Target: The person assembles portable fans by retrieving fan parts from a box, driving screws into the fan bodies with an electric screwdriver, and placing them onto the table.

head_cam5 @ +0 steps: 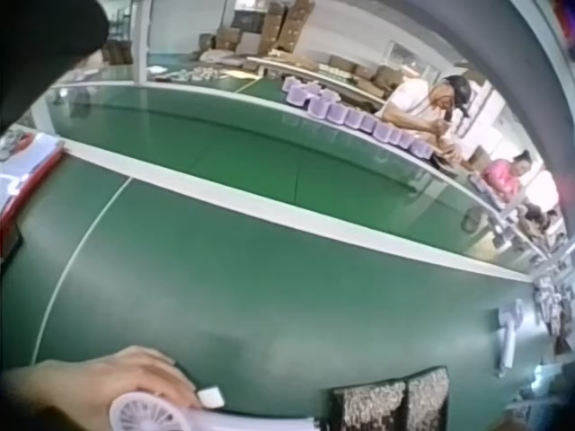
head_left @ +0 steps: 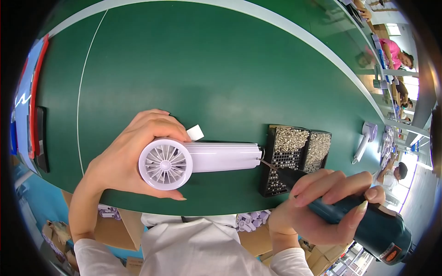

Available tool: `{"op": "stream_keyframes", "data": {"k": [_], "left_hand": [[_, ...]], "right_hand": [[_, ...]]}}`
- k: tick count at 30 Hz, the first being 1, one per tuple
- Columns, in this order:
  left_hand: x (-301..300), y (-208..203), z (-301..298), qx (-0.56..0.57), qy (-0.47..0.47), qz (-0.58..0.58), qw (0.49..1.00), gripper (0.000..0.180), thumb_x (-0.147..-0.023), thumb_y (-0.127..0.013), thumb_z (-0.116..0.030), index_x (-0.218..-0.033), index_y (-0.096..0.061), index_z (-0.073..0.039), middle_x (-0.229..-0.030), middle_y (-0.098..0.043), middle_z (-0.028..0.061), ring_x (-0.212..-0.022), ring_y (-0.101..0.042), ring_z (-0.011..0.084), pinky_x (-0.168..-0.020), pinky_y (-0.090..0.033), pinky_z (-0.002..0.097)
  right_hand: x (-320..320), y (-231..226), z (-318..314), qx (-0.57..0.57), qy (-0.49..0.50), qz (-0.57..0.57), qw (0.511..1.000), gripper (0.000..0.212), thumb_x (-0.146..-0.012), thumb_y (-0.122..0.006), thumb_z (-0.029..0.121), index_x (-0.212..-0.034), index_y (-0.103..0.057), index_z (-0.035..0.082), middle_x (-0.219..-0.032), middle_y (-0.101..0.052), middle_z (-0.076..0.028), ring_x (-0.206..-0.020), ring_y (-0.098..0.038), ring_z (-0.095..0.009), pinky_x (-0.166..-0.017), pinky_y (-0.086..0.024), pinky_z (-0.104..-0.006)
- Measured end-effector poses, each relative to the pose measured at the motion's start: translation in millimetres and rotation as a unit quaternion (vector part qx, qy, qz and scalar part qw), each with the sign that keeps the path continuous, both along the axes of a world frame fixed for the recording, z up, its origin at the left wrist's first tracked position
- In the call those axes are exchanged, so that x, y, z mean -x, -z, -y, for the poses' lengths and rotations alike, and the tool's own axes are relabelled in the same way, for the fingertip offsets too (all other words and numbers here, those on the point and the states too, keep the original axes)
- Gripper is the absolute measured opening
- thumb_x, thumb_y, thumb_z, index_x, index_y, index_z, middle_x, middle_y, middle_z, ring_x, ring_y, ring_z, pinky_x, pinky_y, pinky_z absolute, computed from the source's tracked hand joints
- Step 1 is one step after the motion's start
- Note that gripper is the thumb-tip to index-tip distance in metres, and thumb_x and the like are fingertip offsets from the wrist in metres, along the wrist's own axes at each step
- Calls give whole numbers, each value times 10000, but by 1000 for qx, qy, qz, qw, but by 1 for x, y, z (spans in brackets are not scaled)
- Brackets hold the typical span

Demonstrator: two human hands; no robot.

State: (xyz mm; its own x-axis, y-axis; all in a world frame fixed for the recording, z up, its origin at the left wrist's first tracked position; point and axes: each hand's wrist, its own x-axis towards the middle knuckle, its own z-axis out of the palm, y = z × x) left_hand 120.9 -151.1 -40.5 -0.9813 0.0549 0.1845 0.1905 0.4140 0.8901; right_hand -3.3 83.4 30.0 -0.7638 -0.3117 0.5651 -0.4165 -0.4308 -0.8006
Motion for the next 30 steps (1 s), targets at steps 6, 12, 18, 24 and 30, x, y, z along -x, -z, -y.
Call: {"op": "stream_keyframes", "data": {"k": [6, 12, 18, 24, 30], "left_hand": [[-3, 0, 2, 3, 8, 8, 1000, 850, -474, -935, -307, -1168, -494, -91, -1100, -619, 81, -1056, -573, 263, -1023, -315, 496], [-8, -5, 3, 83, -54, 102, 990, 711, -519, -883, -119, -1137, -529, -102, -1124, -623, 56, -1173, -493, 284, -1022, -355, 456], [-9, -6, 5, 79, -32, 54, 995, 643, -537, -847, -47, -1105, -550, -97, -1158, -623, 51, -1213, -461, 299, -1026, -372, 431], [-12, -6, 6, 98, -25, 33, 994, 664, -576, -843, -120, -1161, -532, -83, -1156, -586, 62, -1196, -474, 310, -997, -385, 429], [-27, -23, 6, -190, -129, -124, 965, 739, -615, -845, -315, -1178, -476, -9, -1089, -580, 196, -1121, -547, 352, -1012, -377, 553]], "right_hand": [[-4, 9, 7, -18, -19, -14, 1000, 312, -930, -526, 163, -1099, -299, 31, -736, -476, -147, -435, -536, -261, -402, -514, -393], [-3, 13, 8, -7, -30, -26, 999, 298, -904, -550, 161, -979, -285, 45, -712, -475, -145, -427, -532, -251, -384, -509, -377], [-4, 10, 10, -30, -36, 6, 999, 344, -880, -605, 169, -978, -301, 39, -721, -504, -156, -448, -542, -246, -396, -513, -370], [3, 0, -2, 72, -45, -71, 994, 283, -895, -529, 213, -1038, -359, 38, -696, -455, -112, -376, -461, -210, -330, -448, -321], [8, -2, -20, -4, 93, 28, 995, 190, -931, -452, 193, -1063, -361, 90, -654, -432, -91, -346, -443, -212, -337, -453, -364]]}}
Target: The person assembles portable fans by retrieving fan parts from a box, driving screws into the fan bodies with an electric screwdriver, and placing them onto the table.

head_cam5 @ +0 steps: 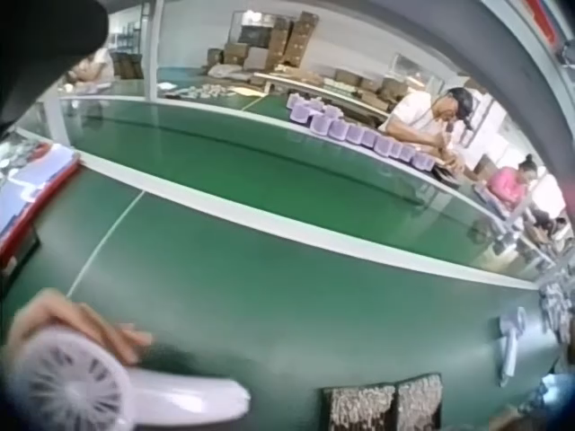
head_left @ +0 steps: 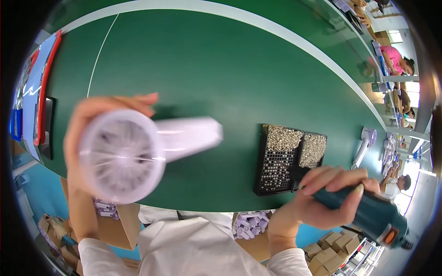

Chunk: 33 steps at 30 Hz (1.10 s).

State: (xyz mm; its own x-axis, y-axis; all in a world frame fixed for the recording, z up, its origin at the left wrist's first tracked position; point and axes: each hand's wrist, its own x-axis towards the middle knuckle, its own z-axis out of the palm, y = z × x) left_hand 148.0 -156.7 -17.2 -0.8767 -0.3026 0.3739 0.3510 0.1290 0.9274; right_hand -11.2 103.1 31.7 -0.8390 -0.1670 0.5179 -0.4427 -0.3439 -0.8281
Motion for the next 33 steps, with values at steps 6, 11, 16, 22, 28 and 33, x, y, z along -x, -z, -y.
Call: {"op": "stream_keyframes", "data": {"k": [6, 11, 16, 22, 28, 33], "left_hand": [[-8, -36, -16, 118, -317, 27, 941, 1088, -531, -826, -590, -1303, -353, 12, -1069, -531, 108, -1009, -575, 268, -939, -477, 450], [21, -41, -43, 341, -135, 174, 914, 842, -463, -847, -323, -1192, -541, -34, -1030, -583, 99, -896, -594, 214, -721, -480, 306], [41, -19, -68, 428, -41, 219, 876, 803, -550, -840, -311, -1250, -529, -70, -916, -558, 99, -766, -566, 275, -650, -477, 367], [30, -19, -67, 389, -63, 251, 884, 725, -587, -813, -220, -1218, -507, -37, -1006, -508, 85, -847, -538, 253, -709, -475, 354], [2, -10, -58, 403, -69, 244, 879, 503, -621, -793, -201, -1021, -551, -17, -976, -528, 111, -819, -530, 287, -682, -459, 377], [3, -6, -75, 443, -49, 228, 866, 615, -690, -748, -256, -1244, -522, -115, -747, -456, 34, -616, -493, 179, -549, -418, 293]], "right_hand": [[3, 14, 10, 0, 3, 2, 1000, 178, -912, -412, 156, -1070, -418, 76, -642, -400, -81, -291, -342, -165, -268, -369, -307], [1, 11, 4, -63, -9, 58, 996, 295, -909, -548, 265, -1063, -334, 132, -652, -424, -74, -368, -456, -205, -365, -451, -354], [-1, 11, 4, -81, -21, 43, 996, 286, -928, -542, 272, -1050, -327, 128, -663, -434, -74, -386, -477, -209, -369, -456, -355], [-2, 10, 7, -95, -48, 6, 994, 239, -947, -512, 242, -1045, -340, 109, -681, -433, -87, -392, -478, -215, -367, -461, -367], [-7, -7, 6, 48, -41, -17, 998, 181, -942, -425, 166, -1071, -425, 40, -667, -431, -104, -361, -449, -221, -304, -422, -353], [-23, -25, 24, 114, -66, -101, 986, 278, -920, -460, 214, -1026, -432, -42, -698, -378, -65, -338, -330, -132, -295, -313, -257]]}}
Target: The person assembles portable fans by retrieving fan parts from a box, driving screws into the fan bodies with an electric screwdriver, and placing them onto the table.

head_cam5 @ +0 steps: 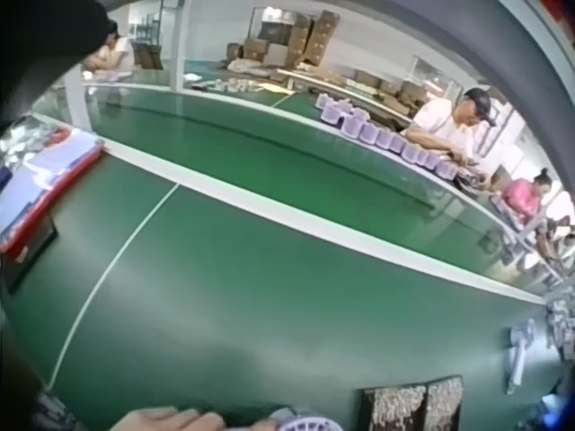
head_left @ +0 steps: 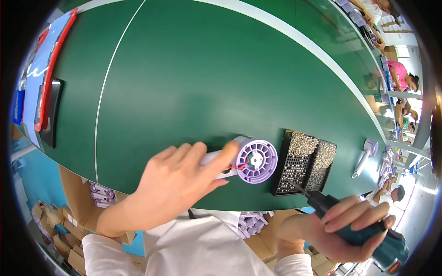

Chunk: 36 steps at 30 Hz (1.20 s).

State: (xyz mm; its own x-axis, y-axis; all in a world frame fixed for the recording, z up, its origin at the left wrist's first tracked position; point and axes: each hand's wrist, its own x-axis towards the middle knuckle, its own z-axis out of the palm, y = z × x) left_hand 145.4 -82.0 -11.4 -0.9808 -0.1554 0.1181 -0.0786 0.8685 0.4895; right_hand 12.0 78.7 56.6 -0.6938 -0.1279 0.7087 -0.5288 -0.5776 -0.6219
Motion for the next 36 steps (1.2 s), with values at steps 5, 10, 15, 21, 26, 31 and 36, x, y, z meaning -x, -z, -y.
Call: {"op": "stream_keyframes", "data": {"k": [5, 10, 15, 21, 26, 31, 36], "left_hand": [[-1, 3, -7, -20, -5, -7, 1000, 710, -687, -742, -261, -1356, -507, -214, -689, -382, 5, -585, -445, 150, -539, -415, 284], [1, 7, -8, -28, -6, -24, 999, 698, -686, -740, -253, -1347, -518, -218, -676, -356, 8, -580, -435, 151, -530, -411, 283], [1, 9, -9, -22, -4, -31, 999, 702, -682, -742, -248, -1347, -518, -226, -672, -346, 12, -579, -434, 151, -528, -409, 281], [1, 11, -10, -25, -11, -31, 999, 709, -672, -752, -234, -1343, -521, -230, -668, -349, 11, -577, -444, 149, -528, -412, 275], [1, 14, -15, -8, -32, -63, 997, 650, -683, -746, -218, -1303, -561, -273, -664, -346, 7, -550, -435, 147, -489, -408, 269], [-3, 17, -15, 13, -27, -52, 998, 631, -692, -739, -217, -1294, -569, -294, -663, -335, 9, -537, -425, 144, -482, -411, 260], [-3, 16, -13, 31, -20, -46, 998, 653, -685, -742, -216, -1306, -558, -297, -668, -331, 16, -549, -431, 146, -499, -419, 259]], "right_hand": [[-19, -9, 13, -37, -22, 48, 998, 292, -936, -445, 269, -745, -438, 48, -597, -425, -76, -375, -430, -220, -371, -420, -328], [-21, -1, 7, -112, -88, 48, 989, 258, -916, -491, 239, -833, -424, 5, -708, -478, -128, -434, -498, -284, -403, -466, -387], [-27, 0, 16, -110, -85, 72, 988, 298, -919, -522, 265, -864, -418, -9, -730, -491, -133, -429, -501, -279, -389, -468, -388], [-26, 11, 27, -98, -86, 35, 991, 267, -897, -472, 197, -1050, -345, 19, -697, -423, -114, -333, -393, -198, -321, -405, -305], [-32, 21, 25, -156, -99, 4, 983, 272, -869, -530, 153, -994, -314, 45, -678, -455, -132, -351, -476, -233, -327, -453, -330], [-32, 25, 25, -176, -122, -35, 976, 291, -868, -561, 159, -945, -298, 60, -679, -460, -123, -361, -503, -237, -330, -471, -328], [-31, 23, 26, -193, -129, -13, 973, 312, -857, -583, 155, -957, -304, 57, -674, -465, -114, -364, -509, -236, -334, -477, -325]]}}
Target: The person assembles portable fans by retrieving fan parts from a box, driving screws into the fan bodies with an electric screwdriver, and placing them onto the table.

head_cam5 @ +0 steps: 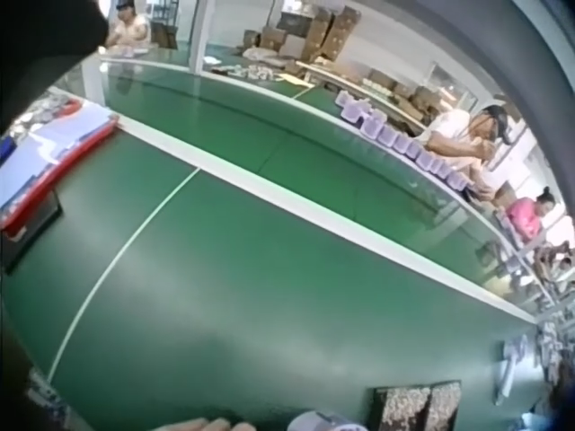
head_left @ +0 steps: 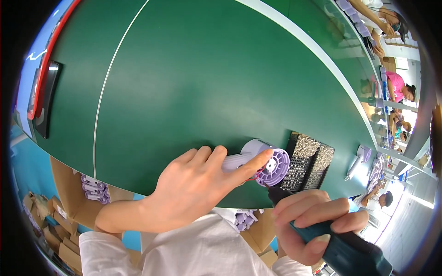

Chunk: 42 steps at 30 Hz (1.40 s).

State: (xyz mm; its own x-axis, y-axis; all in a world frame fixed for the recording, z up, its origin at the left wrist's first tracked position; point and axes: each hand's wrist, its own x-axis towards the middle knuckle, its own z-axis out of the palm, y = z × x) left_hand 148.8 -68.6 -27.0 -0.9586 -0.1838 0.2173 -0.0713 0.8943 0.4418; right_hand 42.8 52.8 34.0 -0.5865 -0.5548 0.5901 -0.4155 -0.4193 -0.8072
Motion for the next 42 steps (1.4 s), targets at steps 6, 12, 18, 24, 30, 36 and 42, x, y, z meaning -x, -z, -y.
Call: {"op": "stream_keyframes", "data": {"k": [6, 12, 18, 24, 30, 36, 42], "left_hand": [[-1, -4, 2, -29, 1, 19, 999, 703, -647, -766, -233, -1313, -551, -295, -700, -376, 21, -573, -452, 161, -533, -432, 272], [7, -20, 5, -88, 27, 76, 993, 664, -658, -762, -222, -1291, -570, -280, -751, -445, 39, -607, -498, 185, -566, -453, 298], [15, -20, -4, -78, 43, 86, 992, 601, -678, -754, -198, -1257, -601, -245, -752, -463, 40, -615, -511, 187, -564, -451, 313], [21, -20, -6, -83, 51, 82, 992, 597, -673, -759, -190, -1249, -608, -229, -737, -459, 35, -602, -507, 183, -551, -447, 310], [21, -20, -6, -91, 60, 76, 991, 613, -678, -754, -190, -1269, -590, -189, -743, -467, 34, -603, -499, 178, -552, -448, 317], [18, -17, -8, -103, 61, 66, 991, 633, -709, -739, -198, -1311, -547, -166, -743, -455, 31, -608, -486, 172, -554, -447, 311], [15, -5, -15, -56, 83, 22, 995, 573, -800, -635, -211, -1358, -507, -199, -692, -370, 37, -558, -444, 139, -530, -429, 247]], "right_hand": [[4, -13, -10, 171, 42, -14, 984, 282, -883, -525, 212, -1009, -371, 13, -663, -414, -77, -329, -410, -177, -305, -380, -289], [39, -4, -47, 67, 188, 38, 979, 213, -942, -439, 188, -1087, -386, 42, -676, -434, -103, -337, -436, -227, -310, -439, -360], [47, 11, -53, -11, 234, 72, 969, 199, -952, -458, 229, -1050, -332, 110, -675, -436, -87, -360, -468, -213, -346, -462, -378], [52, 13, -56, -25, 227, 87, 970, 206, -953, -465, 241, -1013, -314, 114, -682, -439, -82, -364, -479, -217, -349, -463, -374], [51, 15, -54, -52, 204, 43, 977, 219, -950, -469, 234, -1017, -308, 101, -693, -447, -91, -371, -487, -219, -360, -479, -379], [45, 10, -51, 23, 249, 52, 967, 196, -945, -426, 195, -1082, -344, 82, -685, -432, -90, -357, -461, -214, -321, -456, -365], [40, -15, -49, 181, 182, 45, 965, 249, -952, -416, 214, -1078, -371, 4, -676, -427, -101, -375, -477, -222, -331, -452, -347]]}}
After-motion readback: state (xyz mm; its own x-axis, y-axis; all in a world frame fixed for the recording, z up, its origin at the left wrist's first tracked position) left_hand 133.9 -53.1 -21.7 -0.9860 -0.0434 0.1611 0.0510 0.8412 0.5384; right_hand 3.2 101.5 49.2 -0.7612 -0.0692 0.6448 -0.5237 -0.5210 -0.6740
